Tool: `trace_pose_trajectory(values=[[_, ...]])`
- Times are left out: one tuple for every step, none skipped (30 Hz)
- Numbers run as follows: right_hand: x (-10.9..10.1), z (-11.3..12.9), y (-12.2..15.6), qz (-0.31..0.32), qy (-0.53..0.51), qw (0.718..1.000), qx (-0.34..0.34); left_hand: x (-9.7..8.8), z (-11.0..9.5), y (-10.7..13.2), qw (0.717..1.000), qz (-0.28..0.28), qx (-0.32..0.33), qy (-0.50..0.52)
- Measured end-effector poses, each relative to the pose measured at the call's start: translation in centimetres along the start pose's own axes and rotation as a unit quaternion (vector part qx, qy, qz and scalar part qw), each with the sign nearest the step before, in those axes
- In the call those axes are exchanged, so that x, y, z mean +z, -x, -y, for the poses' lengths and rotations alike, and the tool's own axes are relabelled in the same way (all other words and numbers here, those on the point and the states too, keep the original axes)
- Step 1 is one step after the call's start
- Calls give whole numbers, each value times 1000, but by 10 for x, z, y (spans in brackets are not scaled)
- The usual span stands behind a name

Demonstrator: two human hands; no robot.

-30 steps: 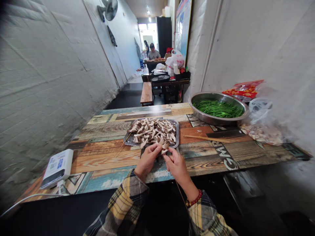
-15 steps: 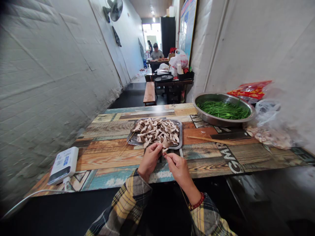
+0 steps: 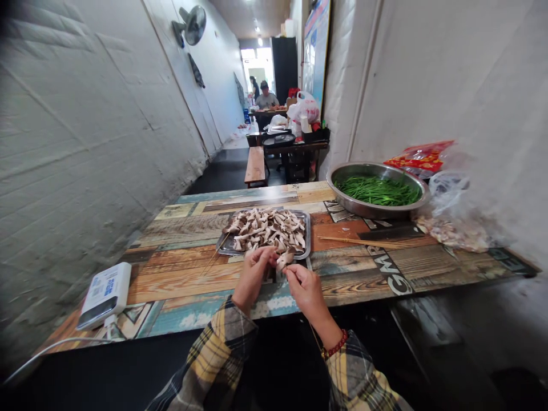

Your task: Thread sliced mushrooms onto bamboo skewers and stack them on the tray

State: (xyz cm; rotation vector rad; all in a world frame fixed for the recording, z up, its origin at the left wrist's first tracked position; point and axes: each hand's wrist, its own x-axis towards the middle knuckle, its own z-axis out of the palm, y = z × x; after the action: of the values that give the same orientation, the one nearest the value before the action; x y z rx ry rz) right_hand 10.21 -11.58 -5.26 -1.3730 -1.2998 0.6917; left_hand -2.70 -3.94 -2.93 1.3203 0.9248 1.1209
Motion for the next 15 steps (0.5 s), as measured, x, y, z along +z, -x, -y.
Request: trace_pose_trajectory(values=[[0,0,0,-1,-1,1000,-2,-7,0,-3,1000,-26,6,-10],[0,0,0,-2,-2,1000,-3,-16,0,-6,998,-62,17,-26],[0,-1,0,-1,-4,1000,-3,-25,0,-9,993,-94,34,-61],[0,-1,0,0,-6,1000,-1,-35,-1,-12,985,-119,63,-112],[1,-1,1,1,-7,1000,1,-44,-2,-15,971,-138,98,-170],[1,-1,1,3,-9,1000,2,-51,-3,-18,953,-152,129,-227],[0,-1,1,4,-10,1000,3,-57,-4,-20,934,-154,150,-286],[0,0,1,7,-12,1000,4,-62,-5,-21,913,-147,162,-345],[0,0,1,8,-13,1000,3,-65,-6,-23,892,-137,167,-398],[0,0,1,8,-13,1000,1,-66,-7,-23,871,-124,167,-445],[0,0,2,7,-11,1000,-2,-67,-7,-23,853,-112,165,-482],[0,0,2,7,-9,1000,-5,-67,-6,-23,838,-103,165,-509],[-1,0,2,6,-5,1000,-9,-67,-5,-22,827,-95,168,-528],[-1,0,2,6,-1,1000,-12,-67,-4,-22,819,-86,174,-540],[-1,-1,1,6,2,1000,-14,-67,-3,-21,813,-79,181,-548]])
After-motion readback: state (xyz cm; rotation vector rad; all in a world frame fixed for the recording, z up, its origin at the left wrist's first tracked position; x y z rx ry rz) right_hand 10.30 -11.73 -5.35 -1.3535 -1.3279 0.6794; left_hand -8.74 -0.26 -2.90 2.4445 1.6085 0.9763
